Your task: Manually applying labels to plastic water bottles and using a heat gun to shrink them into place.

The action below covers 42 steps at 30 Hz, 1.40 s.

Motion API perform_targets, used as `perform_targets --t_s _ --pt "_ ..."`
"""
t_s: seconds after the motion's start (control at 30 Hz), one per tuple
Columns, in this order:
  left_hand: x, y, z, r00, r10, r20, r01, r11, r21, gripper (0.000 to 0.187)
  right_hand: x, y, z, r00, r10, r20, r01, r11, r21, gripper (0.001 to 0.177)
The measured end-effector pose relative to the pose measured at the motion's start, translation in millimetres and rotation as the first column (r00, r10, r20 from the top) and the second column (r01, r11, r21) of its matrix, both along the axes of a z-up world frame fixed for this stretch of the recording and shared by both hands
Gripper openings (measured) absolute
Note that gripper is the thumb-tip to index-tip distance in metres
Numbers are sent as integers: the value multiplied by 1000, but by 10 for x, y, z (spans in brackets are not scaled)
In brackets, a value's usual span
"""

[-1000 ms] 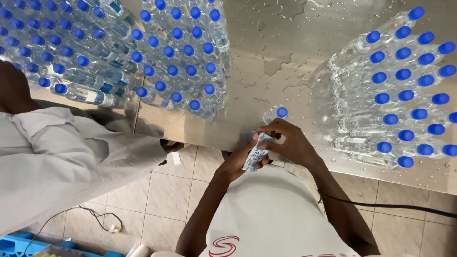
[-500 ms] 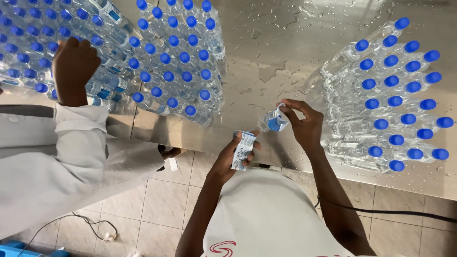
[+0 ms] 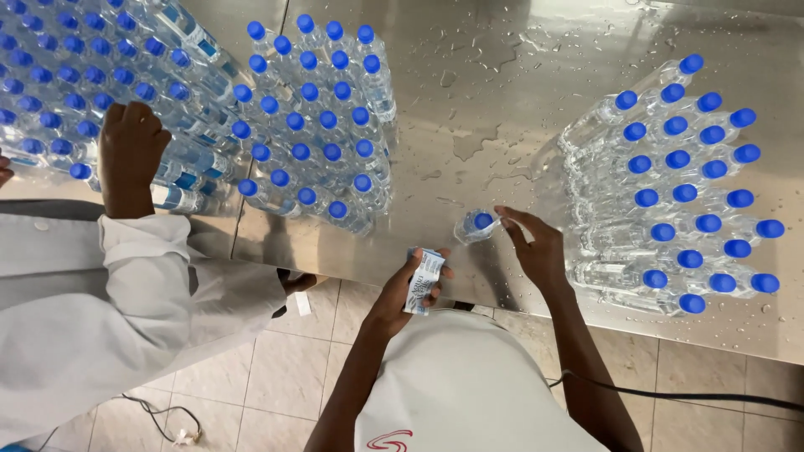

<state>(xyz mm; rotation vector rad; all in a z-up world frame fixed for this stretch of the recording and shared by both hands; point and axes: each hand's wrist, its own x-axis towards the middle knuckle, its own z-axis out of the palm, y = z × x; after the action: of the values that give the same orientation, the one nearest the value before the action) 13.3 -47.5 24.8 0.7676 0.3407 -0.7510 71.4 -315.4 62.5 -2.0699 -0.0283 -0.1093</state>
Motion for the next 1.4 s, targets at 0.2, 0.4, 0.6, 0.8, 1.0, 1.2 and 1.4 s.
perform_targets --t_s 0.2,0.4,0.6,0.8,1.0,1.2,1.4 --pt "77 -32 130 1000 -13 6 13 1000 21 74 -135 114 -122 987 151 63 -155 986 68 61" --pt "59 -19 200 1000 2 6 -3 998 56 75 -28 148 -550 988 128 90 -139 981 136 90" --pt "1 52 198 999 46 -8 -45 996 83 77 -46 108 -731 993 110 -42 -103 985 138 109" --pt "-80 102 140 995 95 4 -95 991 90 77 -64 225 -1056 968 77 -238 -43 988 147 102" --pt "-124 168 151 990 138 1 -138 987 85 73 -99 339 -1079 929 68 -363 -21 991 132 90" --pt "-230 233 123 986 165 -19 -163 982 91 73 -105 111 -1854 906 49 -419 -47 999 13 91" --pt "-285 371 155 981 192 -38 -188 977 102 71 -31 437 -987 904 26 -427 -48 998 -41 77"
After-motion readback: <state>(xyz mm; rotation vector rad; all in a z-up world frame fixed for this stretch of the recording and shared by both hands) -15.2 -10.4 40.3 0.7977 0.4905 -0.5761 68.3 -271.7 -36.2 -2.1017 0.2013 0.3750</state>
